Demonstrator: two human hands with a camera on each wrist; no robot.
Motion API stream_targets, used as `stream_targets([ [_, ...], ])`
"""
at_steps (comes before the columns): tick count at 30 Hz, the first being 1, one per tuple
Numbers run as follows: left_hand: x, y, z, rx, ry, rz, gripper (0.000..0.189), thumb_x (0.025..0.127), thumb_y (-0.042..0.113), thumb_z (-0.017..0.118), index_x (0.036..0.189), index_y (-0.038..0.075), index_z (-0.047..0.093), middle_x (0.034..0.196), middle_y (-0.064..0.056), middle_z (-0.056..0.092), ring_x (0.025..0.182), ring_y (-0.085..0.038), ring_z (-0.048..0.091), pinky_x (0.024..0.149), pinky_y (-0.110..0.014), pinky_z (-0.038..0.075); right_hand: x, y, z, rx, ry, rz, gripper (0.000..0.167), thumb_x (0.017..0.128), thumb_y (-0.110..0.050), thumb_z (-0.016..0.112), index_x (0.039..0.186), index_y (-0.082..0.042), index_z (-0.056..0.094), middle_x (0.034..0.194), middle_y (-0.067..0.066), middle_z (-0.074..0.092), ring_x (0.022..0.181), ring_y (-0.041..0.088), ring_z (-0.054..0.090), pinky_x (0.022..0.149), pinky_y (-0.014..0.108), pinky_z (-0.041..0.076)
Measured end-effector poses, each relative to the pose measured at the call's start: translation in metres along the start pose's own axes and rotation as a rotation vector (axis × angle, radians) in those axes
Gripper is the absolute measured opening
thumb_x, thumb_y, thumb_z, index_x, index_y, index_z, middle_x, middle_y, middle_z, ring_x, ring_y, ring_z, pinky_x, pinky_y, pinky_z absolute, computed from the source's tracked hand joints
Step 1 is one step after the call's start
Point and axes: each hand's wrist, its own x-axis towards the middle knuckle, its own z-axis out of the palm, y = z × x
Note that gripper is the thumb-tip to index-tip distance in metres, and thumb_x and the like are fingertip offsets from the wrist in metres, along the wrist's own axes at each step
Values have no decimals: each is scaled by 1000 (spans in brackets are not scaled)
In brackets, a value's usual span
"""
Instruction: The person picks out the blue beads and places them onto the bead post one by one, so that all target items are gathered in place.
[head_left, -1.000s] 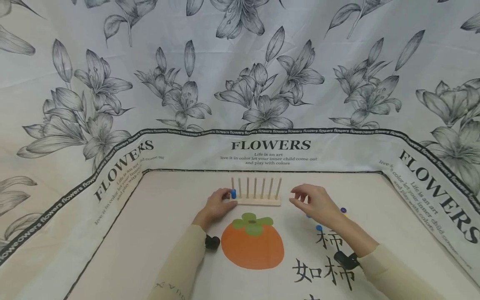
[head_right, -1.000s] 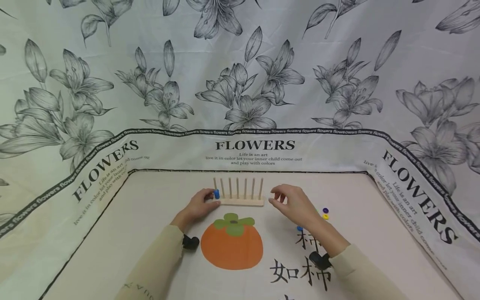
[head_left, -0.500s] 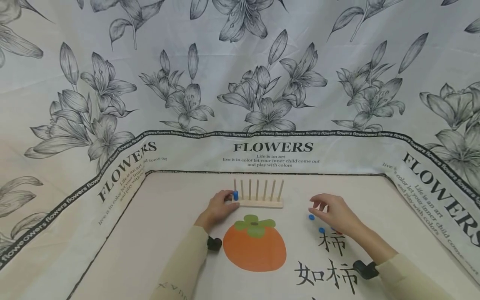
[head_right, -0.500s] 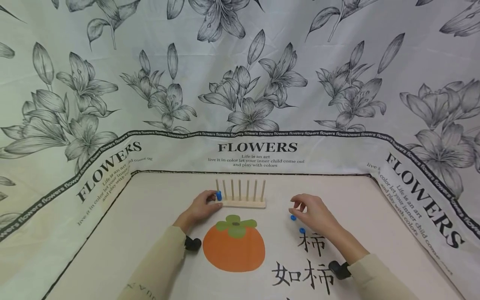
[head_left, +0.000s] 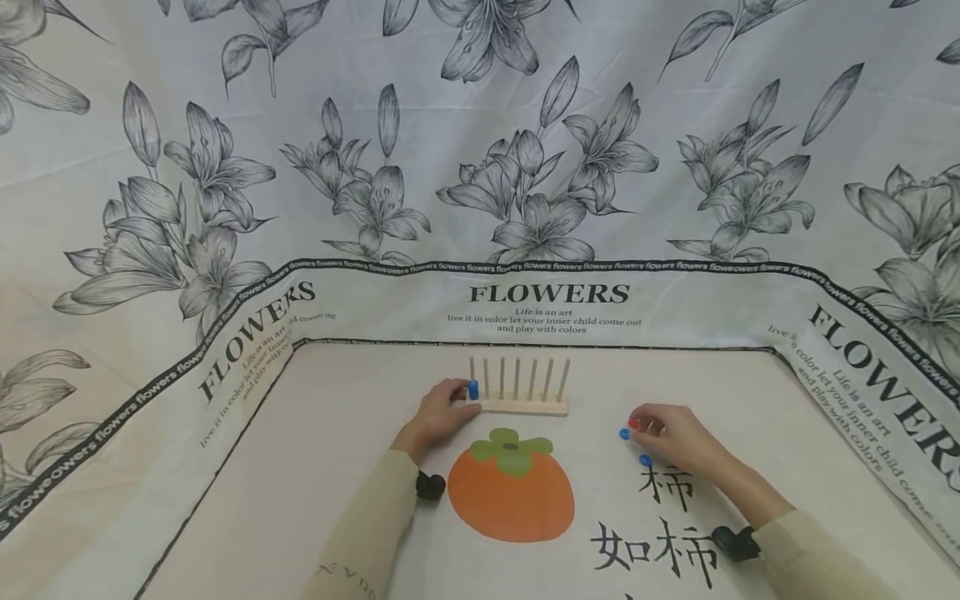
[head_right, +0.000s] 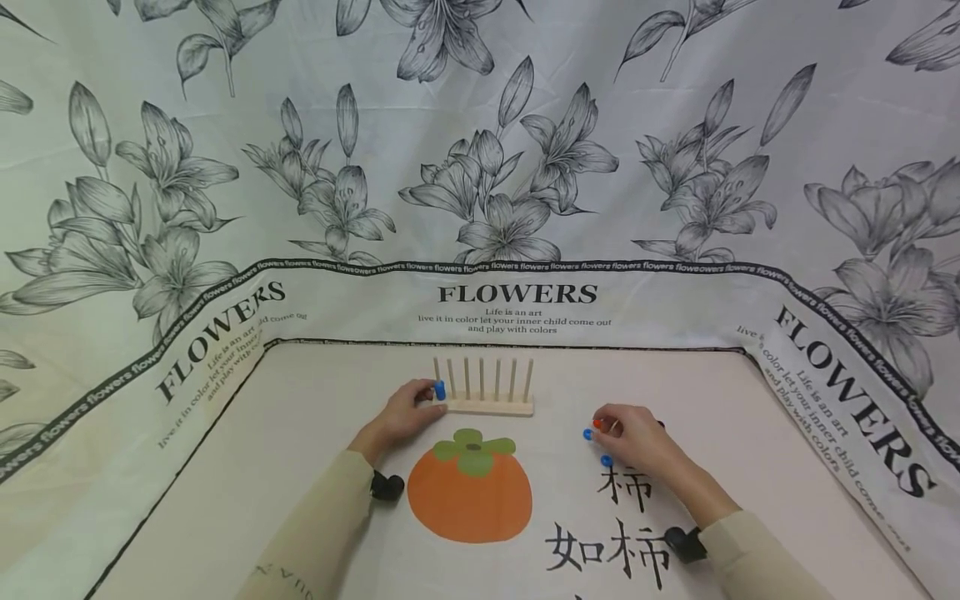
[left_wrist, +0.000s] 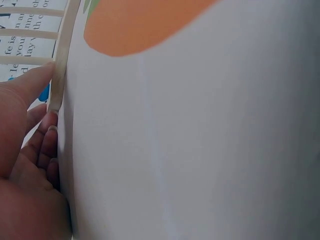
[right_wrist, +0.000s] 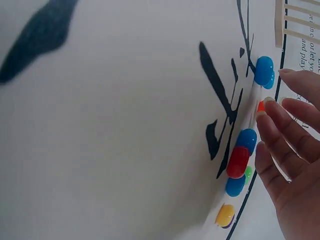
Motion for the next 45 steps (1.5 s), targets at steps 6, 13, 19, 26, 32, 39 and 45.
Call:
stream_targets([
  [6,0,2,-1,5,7,11,58,95,33,72,145,8,55,123,-8,63,122,-29,55,110,-49,42,2,4,4,-10,-7,-26,25,92,-16,75,113,-2,71,92,-3,67,81,13,59,68,26,51],
  [13,1,0,1,-3,8,7,57,96,31,72,144,8,55,122,-8,62,120,-28,55,109,-48,44,4,4,9,-20,6,-37,26,92,-18,76,112,-2,72,90,-3,66,80,12,58,69,26,51],
  [19,1,0,1,7,13,18,57,95,31,73,144,7,55,122,-8,63,120,-29,56,109,-49,43,7,6,11,-31,9,-21,22,93,-20,75,108,-5,73,88,-4,66,79,12,57,69,27,50],
  [26,1,1,0,2,11,22,56,95,32,73,143,8,56,123,-9,63,121,-30,56,110,-50,43,10,9,10,-26,-6,-10,17,93,-20,75,104,-8,74,87,-5,65,78,12,57,69,26,49],
  [32,-1,1,-1,-4,9,29,56,95,31,73,142,6,57,121,-9,63,120,-29,56,110,-50,42,8,8,10,-16,-19,-27,16,94,-18,74,104,-7,73,87,-5,66,80,11,57,71,29,50],
  [39,-3,3,-1,-7,4,25,57,95,32,73,143,6,56,121,-8,63,119,-29,56,110,-49,42,9,7,7,-26,-21,-15,17,95,-21,73,107,-8,73,89,-6,66,81,11,58,73,31,51],
  [45,-6,7,-4,-5,2,21,57,95,31,72,143,6,55,121,-9,62,120,-30,55,111,-50,42,15,-9,1,-12,-3,-15,17,97,-20,71,110,-10,73,90,-5,67,85,14,59,75,35,51],
])
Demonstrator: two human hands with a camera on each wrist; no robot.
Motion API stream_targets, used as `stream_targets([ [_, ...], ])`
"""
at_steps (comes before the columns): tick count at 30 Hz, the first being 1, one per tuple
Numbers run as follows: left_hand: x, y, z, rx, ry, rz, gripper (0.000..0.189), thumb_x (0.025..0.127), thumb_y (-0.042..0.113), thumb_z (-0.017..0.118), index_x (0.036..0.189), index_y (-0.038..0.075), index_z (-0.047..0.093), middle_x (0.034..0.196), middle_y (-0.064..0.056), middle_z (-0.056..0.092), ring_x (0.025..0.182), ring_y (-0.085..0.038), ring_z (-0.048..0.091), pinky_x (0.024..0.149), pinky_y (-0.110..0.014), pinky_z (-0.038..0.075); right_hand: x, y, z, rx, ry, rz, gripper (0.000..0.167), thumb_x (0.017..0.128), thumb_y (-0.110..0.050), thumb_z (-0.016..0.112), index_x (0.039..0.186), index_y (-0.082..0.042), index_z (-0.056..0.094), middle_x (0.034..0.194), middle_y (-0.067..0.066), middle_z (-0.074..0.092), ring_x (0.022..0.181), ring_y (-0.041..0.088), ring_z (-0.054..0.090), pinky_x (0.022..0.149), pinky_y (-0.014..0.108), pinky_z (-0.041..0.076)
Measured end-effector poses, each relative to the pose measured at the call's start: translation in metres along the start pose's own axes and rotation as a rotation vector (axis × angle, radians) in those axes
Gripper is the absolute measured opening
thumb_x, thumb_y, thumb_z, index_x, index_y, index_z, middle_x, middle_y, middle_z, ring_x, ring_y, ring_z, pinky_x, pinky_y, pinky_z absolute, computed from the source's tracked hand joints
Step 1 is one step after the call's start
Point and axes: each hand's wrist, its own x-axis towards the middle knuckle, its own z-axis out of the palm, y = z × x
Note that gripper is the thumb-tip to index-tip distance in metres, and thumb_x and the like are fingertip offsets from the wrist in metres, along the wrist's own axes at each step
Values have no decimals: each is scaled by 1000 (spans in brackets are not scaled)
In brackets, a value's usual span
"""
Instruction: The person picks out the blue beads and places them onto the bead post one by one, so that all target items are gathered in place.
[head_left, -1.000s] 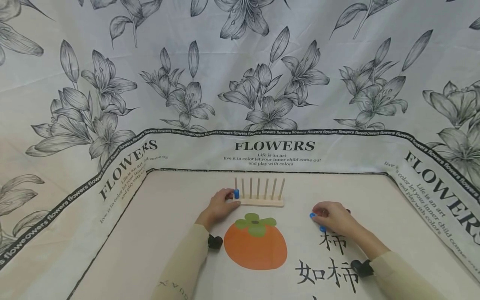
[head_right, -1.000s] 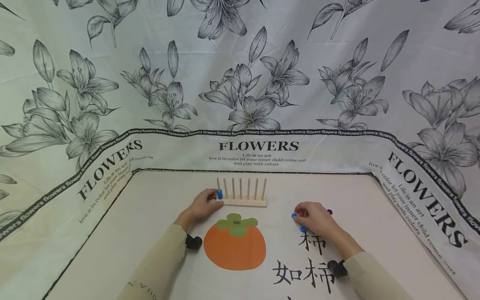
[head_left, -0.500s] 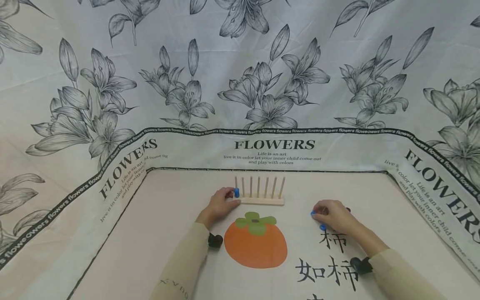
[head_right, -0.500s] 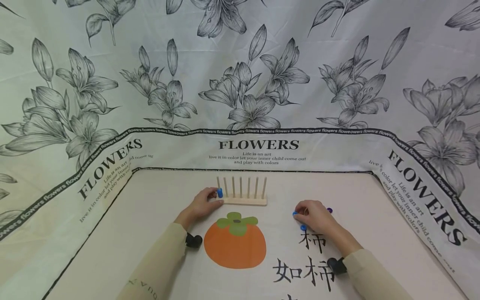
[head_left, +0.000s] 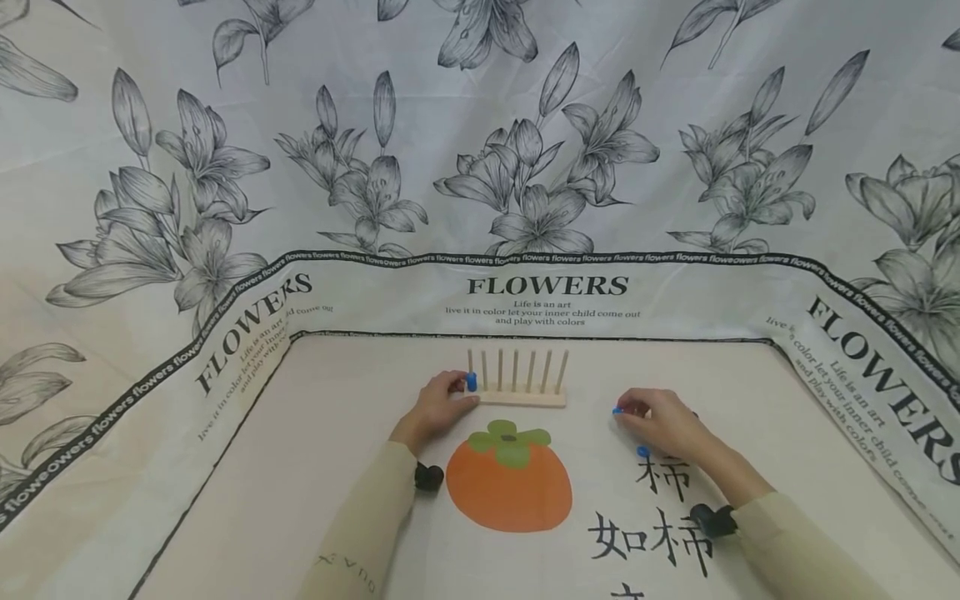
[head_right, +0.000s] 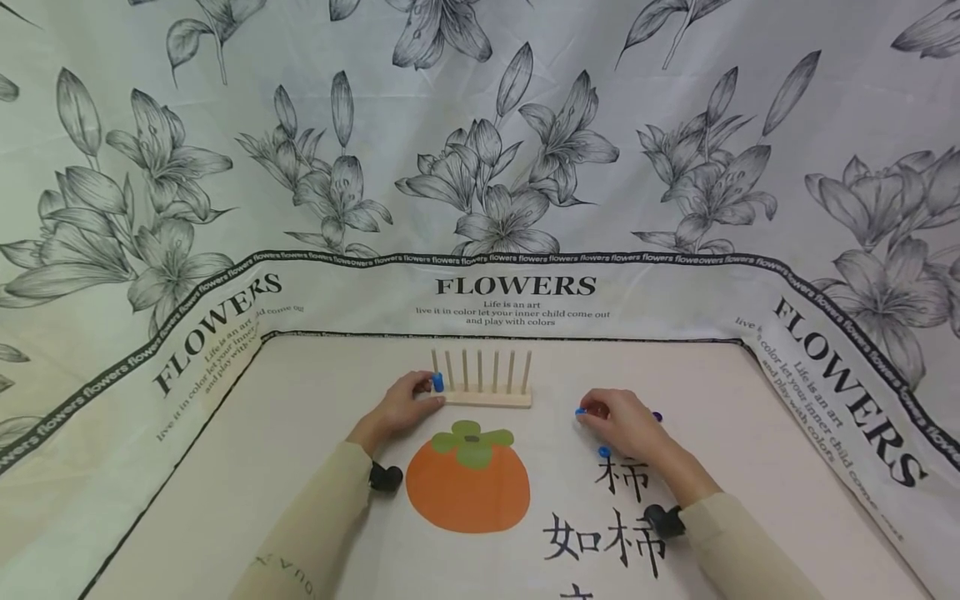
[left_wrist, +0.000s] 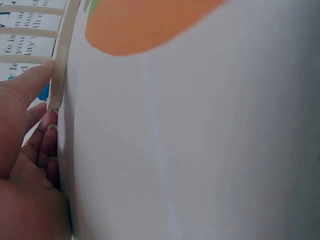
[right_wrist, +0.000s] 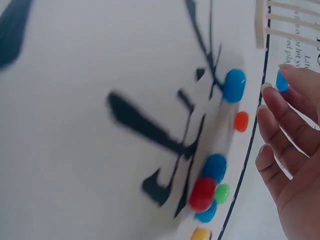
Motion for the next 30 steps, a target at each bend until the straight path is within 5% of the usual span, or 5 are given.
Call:
stream_targets([
  [7,4,-6,2,-3,0,-7,57,96,31,72,144,7,55,121,-8,62,118,-28,55,110,-48,43,7,-20,1,44,26,-48,17,97,-18,72,109,-7,73,95,-2,72,90,17,64,81,40,54],
  [19,8,-9,6,7,-3,-3,57,95,31,73,144,8,55,120,-7,62,120,-28,55,110,-48,43,16,-56,6,102,115,-193,10,93,-12,75,103,-7,75,89,-5,72,81,11,62,70,26,52],
  [30,7,-7,3,-4,1,-8,58,95,31,74,144,7,55,121,-7,63,120,-28,56,110,-48,43,28,-82,14,173,138,-290,10,94,-12,74,102,-5,75,89,-5,72,79,9,63,70,25,54],
])
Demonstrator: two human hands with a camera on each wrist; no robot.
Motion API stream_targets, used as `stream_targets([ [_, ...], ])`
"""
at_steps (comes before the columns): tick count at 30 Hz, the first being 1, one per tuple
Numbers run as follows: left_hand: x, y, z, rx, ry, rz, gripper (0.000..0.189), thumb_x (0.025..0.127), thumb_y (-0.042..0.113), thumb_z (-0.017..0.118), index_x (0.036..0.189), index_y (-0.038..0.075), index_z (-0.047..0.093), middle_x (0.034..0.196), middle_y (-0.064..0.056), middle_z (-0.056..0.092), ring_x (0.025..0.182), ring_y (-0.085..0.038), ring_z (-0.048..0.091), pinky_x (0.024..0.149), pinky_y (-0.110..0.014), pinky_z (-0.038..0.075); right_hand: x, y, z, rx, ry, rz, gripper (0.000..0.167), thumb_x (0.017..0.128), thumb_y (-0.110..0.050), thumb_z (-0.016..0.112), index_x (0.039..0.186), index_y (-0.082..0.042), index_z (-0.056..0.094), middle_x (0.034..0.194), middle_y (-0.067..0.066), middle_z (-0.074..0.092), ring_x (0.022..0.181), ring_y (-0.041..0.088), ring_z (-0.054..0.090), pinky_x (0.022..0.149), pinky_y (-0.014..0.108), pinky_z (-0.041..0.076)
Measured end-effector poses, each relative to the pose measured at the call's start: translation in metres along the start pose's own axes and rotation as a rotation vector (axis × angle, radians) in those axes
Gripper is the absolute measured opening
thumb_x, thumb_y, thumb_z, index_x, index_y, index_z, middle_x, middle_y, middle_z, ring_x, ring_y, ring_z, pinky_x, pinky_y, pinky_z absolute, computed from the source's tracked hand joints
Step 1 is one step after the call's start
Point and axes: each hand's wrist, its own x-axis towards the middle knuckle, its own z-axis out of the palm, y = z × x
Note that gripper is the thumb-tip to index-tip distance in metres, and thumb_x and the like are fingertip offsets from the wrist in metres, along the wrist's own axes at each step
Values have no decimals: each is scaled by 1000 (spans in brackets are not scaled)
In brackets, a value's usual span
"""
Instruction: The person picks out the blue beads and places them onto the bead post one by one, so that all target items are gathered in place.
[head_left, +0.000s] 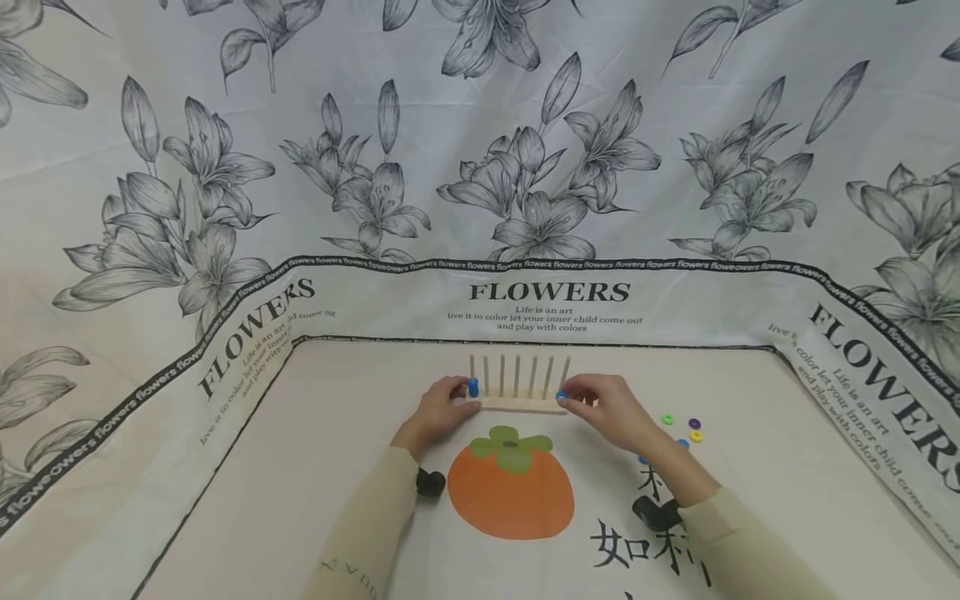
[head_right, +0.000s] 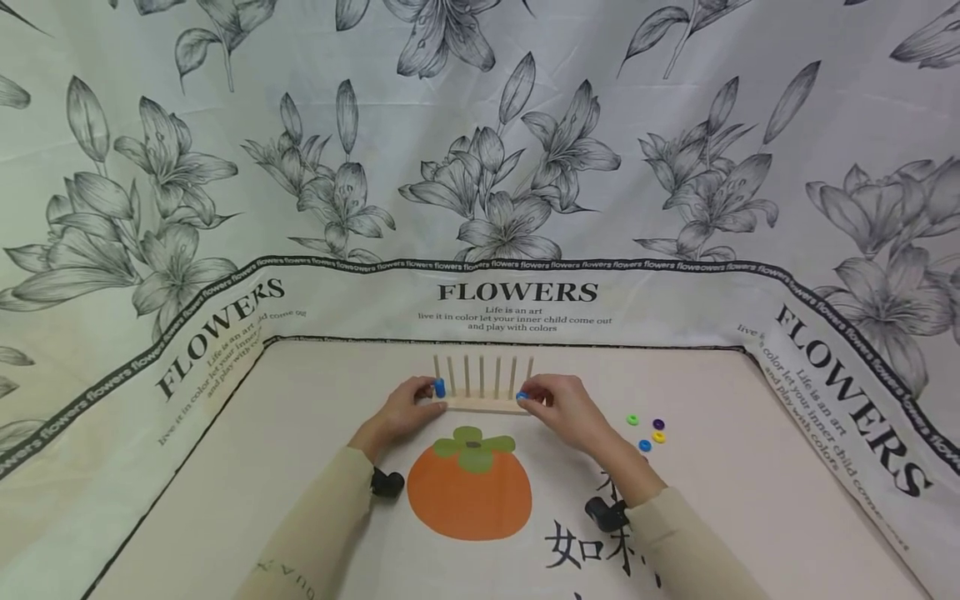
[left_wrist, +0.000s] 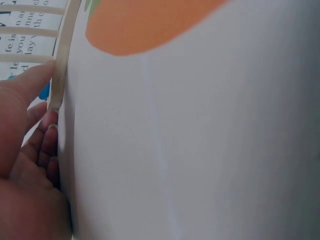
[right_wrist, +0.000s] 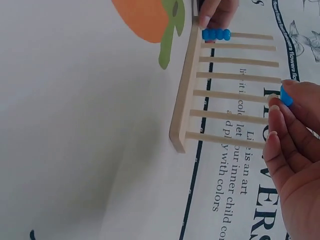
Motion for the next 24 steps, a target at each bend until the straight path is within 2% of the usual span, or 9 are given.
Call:
stream_targets([
  [24,0,-2,-1,-1,5,15,58,95,34,73,144,8,55,124,-10,64,122,-31,56,110,-51,42,47,-37,42,19,-34,-91,11,96,-13,73,104,-6,75,88,-4,69,78,9,58,68,26,50],
])
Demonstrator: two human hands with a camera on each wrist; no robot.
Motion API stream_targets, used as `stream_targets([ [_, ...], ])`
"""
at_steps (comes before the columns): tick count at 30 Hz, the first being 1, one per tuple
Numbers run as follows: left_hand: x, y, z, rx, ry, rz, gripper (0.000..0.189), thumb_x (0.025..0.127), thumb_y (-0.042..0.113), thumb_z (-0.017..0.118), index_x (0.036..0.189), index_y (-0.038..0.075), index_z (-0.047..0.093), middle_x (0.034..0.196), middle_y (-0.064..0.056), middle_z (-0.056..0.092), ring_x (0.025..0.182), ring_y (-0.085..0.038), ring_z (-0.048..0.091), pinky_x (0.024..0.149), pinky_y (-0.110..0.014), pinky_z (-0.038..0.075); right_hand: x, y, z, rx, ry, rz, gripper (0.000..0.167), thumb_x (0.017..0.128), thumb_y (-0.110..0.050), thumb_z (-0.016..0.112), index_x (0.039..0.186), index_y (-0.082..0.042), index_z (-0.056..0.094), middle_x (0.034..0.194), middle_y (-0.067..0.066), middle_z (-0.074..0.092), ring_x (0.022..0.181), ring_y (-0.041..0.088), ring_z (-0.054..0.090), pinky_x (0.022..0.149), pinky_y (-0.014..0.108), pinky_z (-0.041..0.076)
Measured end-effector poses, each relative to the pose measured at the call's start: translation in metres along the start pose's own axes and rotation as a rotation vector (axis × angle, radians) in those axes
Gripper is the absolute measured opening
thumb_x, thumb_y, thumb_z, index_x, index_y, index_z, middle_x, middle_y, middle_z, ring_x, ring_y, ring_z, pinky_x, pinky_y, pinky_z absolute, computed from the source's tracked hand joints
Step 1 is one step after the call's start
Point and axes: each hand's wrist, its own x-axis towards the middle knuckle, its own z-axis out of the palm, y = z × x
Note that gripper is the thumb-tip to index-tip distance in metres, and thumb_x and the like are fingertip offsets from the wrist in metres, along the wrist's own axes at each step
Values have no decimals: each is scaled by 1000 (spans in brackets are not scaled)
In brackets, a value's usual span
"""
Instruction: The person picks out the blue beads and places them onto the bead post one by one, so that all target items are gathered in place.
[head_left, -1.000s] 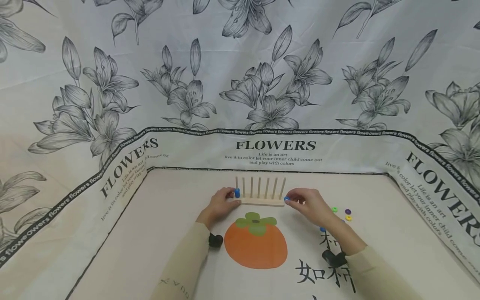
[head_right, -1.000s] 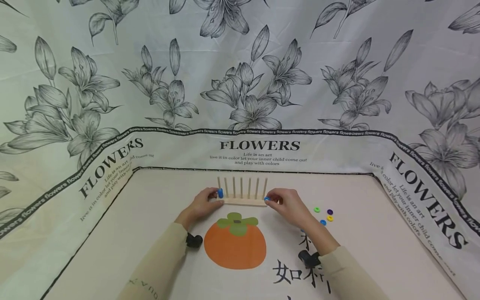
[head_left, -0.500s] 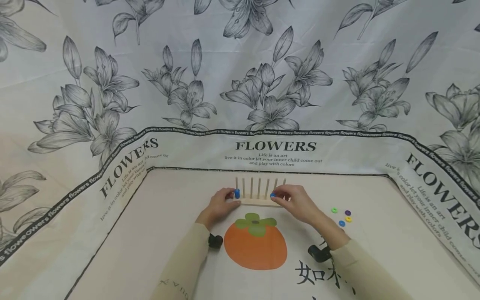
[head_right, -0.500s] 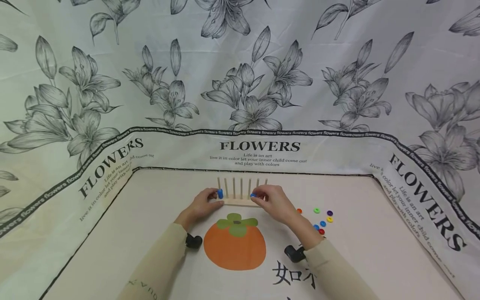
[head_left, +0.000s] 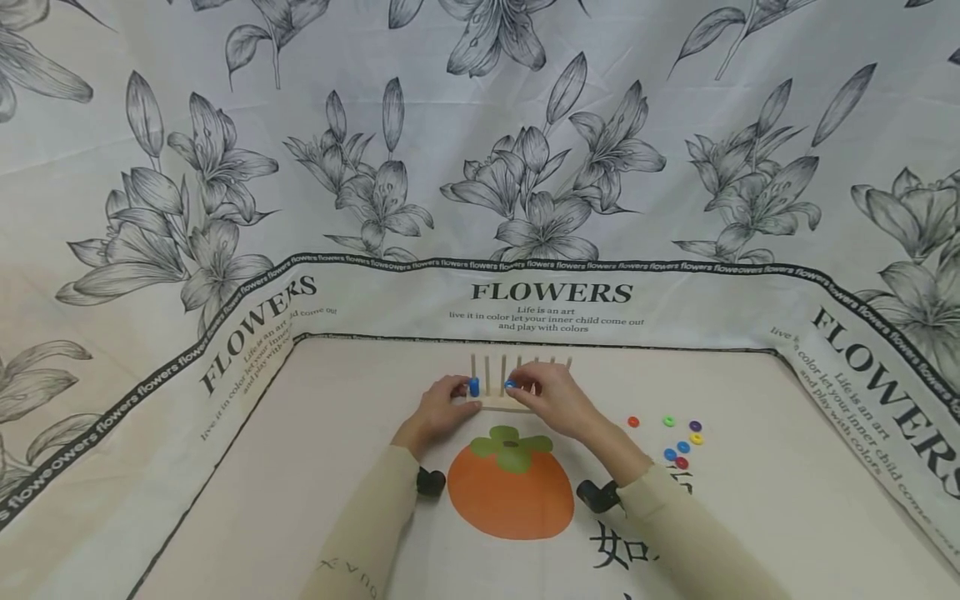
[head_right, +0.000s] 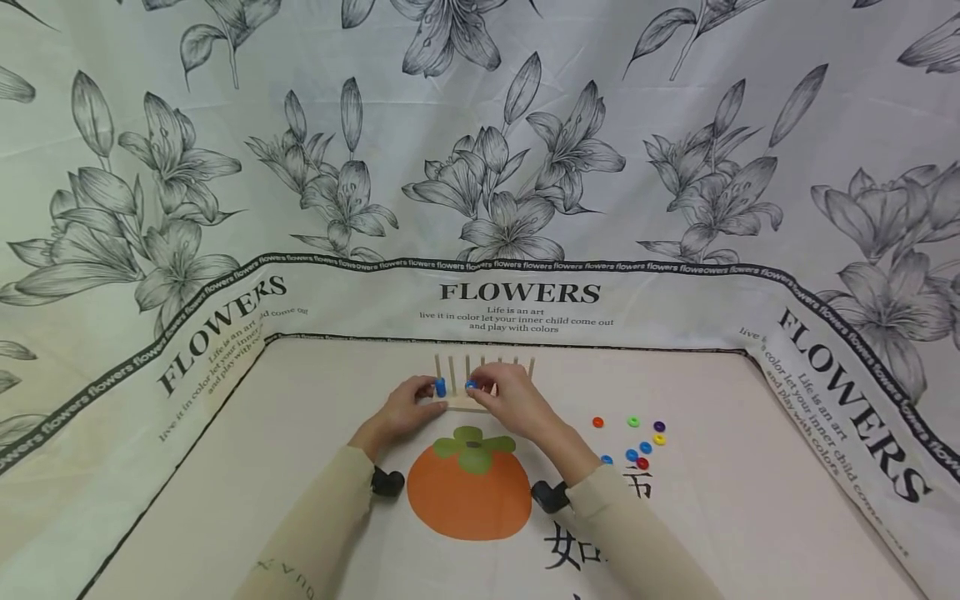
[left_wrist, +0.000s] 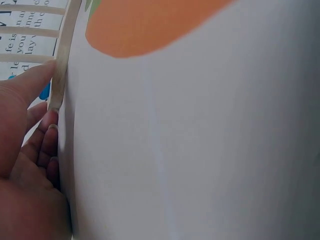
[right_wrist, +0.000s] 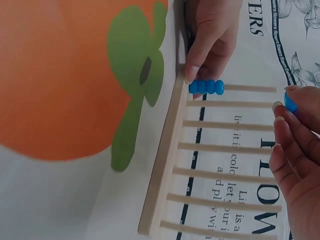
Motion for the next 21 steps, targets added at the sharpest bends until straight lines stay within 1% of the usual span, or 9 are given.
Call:
stream_targets([
  [4,0,-1,0,3,-1,6,58,95,34,73,144,8,56,124,-10,65,122,-31,57,110,-52,43,9,-6,5,-14,-6,-20,11,96,-14,72,104,-6,75,90,-3,70,79,10,60,67,27,50],
  [8,0,0,0,3,-9,5,58,95,34,73,144,9,55,126,-11,64,124,-32,56,110,-52,43,18,-8,9,-42,-4,-38,9,97,-15,72,102,-8,75,91,-4,70,80,9,61,68,27,51],
  [13,0,1,0,-2,-14,13,57,95,34,72,143,8,56,125,-11,63,123,-33,57,109,-53,43,27,-8,14,-78,21,-48,10,97,-17,73,101,-10,75,91,-3,71,81,10,62,71,29,53],
  [17,1,1,-1,9,-9,23,57,94,34,73,142,7,57,124,-12,64,122,-33,57,109,-53,43,33,-10,18,-118,60,-71,13,97,-18,73,104,-8,75,94,1,71,87,18,64,75,34,53],
  [21,1,-1,0,22,-6,20,57,94,35,73,142,7,57,124,-11,64,122,-32,57,109,-52,44,42,-13,23,-168,104,-101,13,95,-19,74,103,-7,74,96,4,70,93,24,61,80,39,51],
])
